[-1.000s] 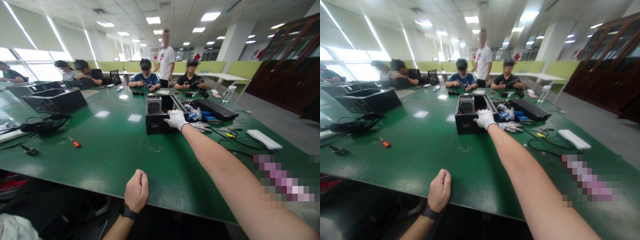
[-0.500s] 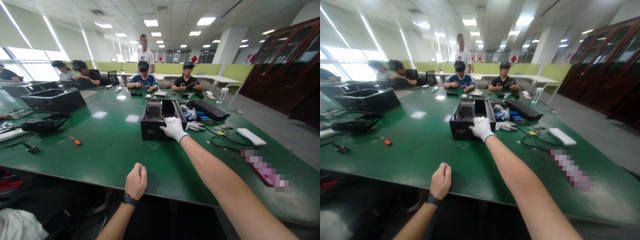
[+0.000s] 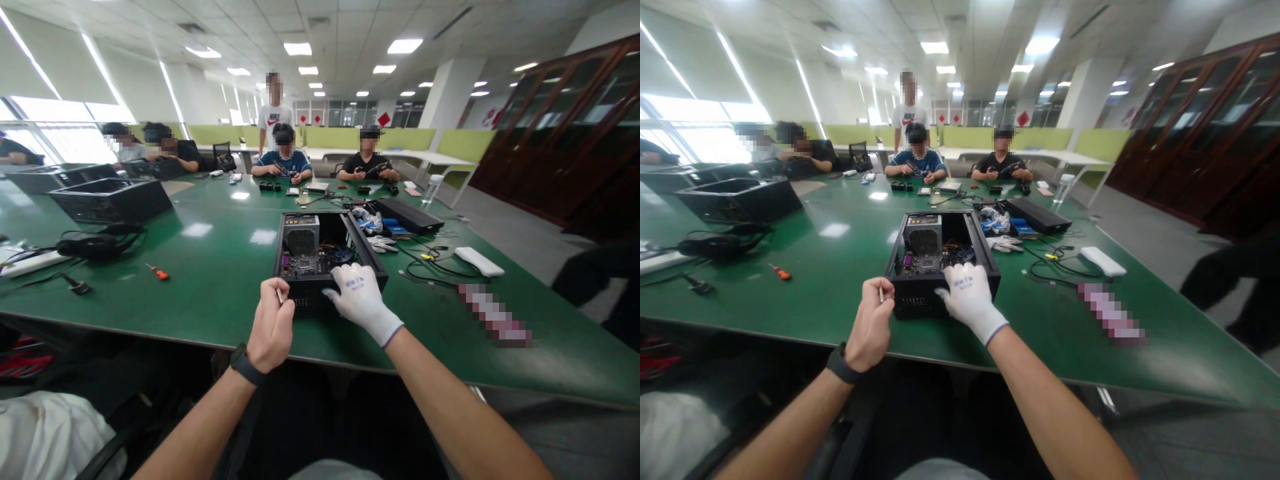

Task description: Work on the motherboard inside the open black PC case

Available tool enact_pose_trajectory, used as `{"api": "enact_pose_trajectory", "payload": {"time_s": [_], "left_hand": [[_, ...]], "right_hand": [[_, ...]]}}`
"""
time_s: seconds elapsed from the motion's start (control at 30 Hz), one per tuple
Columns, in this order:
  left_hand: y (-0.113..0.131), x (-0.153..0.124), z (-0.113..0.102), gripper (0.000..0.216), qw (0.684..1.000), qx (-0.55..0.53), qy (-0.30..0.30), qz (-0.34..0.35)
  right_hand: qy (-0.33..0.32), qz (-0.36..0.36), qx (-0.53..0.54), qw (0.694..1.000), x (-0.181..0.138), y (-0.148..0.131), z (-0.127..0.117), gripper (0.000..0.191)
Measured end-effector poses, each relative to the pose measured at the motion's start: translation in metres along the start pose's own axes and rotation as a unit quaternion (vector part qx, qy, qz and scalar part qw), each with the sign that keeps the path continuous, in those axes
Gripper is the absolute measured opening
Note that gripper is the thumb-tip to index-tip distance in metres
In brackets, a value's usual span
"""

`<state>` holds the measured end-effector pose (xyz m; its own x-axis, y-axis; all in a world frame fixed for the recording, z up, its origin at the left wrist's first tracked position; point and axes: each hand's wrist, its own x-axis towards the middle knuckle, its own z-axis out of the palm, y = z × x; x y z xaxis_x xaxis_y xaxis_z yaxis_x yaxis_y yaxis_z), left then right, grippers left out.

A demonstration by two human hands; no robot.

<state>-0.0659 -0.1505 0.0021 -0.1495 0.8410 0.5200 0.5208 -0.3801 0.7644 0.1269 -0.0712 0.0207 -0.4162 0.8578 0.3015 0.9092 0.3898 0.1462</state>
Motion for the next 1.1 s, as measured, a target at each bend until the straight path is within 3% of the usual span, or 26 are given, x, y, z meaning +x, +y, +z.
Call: {"api": "enact_pose_trajectory", "payload": {"time_s": [0.13,0.27,0.37,0.5,0.57,0.77,1.1], "left_hand": [[0.034,0.037,-0.001,0.02,0.998,0.026,-0.048,0.03],[0.037,0.067,0.012,0.026,0.966,0.188,-0.162,0.072],[0.032,0.084,0.028,0.031,0.916,0.301,-0.258,0.067],[0.028,0.102,0.054,0.023,0.816,0.416,-0.395,0.062],[0.026,0.11,0.067,0.025,0.78,0.448,-0.433,0.059],[0.008,0.125,0.096,0.04,0.719,0.501,-0.482,0.013],[-0.035,0.128,0.1,0.048,0.728,0.487,-0.482,-0.003]], "right_hand": [[0.005,-0.004,0.007,1.0,-0.039,-0.01,-0.013,0.036],[0.003,-0.007,0.014,1.0,-0.073,-0.018,-0.023,0.034],[-0.001,-0.007,0.021,1.0,-0.093,-0.023,-0.029,0.031],[0.001,-0.005,0.035,0.999,-0.108,-0.027,-0.033,0.033],[0.001,-0.005,0.039,0.999,-0.112,-0.028,-0.034,0.033],[0.005,0.003,0.052,0.999,-0.111,-0.029,-0.036,0.028],[0.02,0.005,0.081,0.996,-0.113,-0.03,-0.032,0.028]]}}
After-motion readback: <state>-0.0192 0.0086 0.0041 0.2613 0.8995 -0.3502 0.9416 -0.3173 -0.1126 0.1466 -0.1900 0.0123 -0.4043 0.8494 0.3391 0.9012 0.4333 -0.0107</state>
